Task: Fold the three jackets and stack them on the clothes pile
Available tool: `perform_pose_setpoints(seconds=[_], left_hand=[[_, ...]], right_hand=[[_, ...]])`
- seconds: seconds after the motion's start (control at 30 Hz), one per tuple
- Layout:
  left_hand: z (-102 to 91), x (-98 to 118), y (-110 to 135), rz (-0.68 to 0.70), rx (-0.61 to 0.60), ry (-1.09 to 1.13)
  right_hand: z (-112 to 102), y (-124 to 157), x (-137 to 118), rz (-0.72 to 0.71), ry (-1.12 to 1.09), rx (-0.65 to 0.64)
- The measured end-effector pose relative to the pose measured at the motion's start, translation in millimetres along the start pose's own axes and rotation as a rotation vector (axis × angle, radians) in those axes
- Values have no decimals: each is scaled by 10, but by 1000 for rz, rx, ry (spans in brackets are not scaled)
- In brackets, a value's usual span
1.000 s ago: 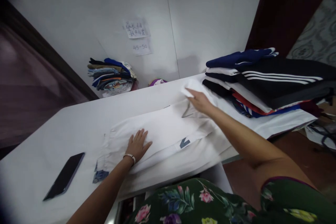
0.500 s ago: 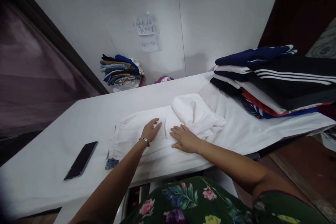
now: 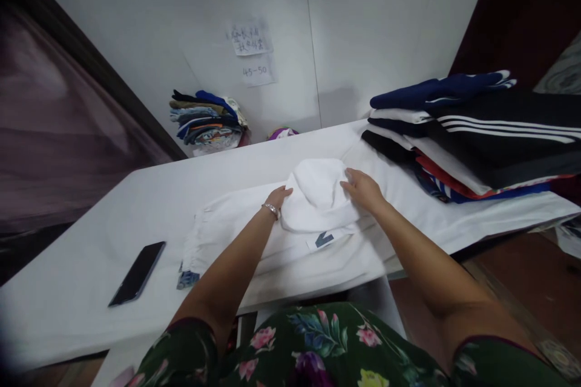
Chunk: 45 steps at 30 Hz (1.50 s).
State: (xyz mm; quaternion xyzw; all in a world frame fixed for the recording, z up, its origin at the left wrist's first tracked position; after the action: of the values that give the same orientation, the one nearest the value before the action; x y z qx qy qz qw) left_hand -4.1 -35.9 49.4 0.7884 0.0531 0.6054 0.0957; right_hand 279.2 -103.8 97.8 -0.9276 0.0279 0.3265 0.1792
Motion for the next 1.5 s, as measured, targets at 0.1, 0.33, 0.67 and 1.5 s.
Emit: perform_pose_setpoints(seconds=[0.1, 0.33, 0.67, 1.5], left_hand=[[-130, 41, 39, 28, 95, -46], [-79, 349, 275, 203, 178, -426], [728, 461, 122, -51, -134, -120], [-407, -263, 782, -251, 273, 834]], right_hand=[[97, -51, 241, 181, -140, -19], [137, -66, 444, 259, -533, 69], [80, -26, 382, 183, -505, 71], [249, 445, 220, 5, -338, -321]])
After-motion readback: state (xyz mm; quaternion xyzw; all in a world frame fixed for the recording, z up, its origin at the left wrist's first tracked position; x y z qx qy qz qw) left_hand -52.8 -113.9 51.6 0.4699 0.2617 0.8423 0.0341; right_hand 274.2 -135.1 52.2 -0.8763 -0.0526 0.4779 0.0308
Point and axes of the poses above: each hand's wrist, its own y-axis away from the middle knuckle, its own z-axis out of the palm, x = y × z, the point moved 6 cm from there along -y, towards the middle knuckle, and after that the axes turned 1 degree about z, right-handed, at the moved point
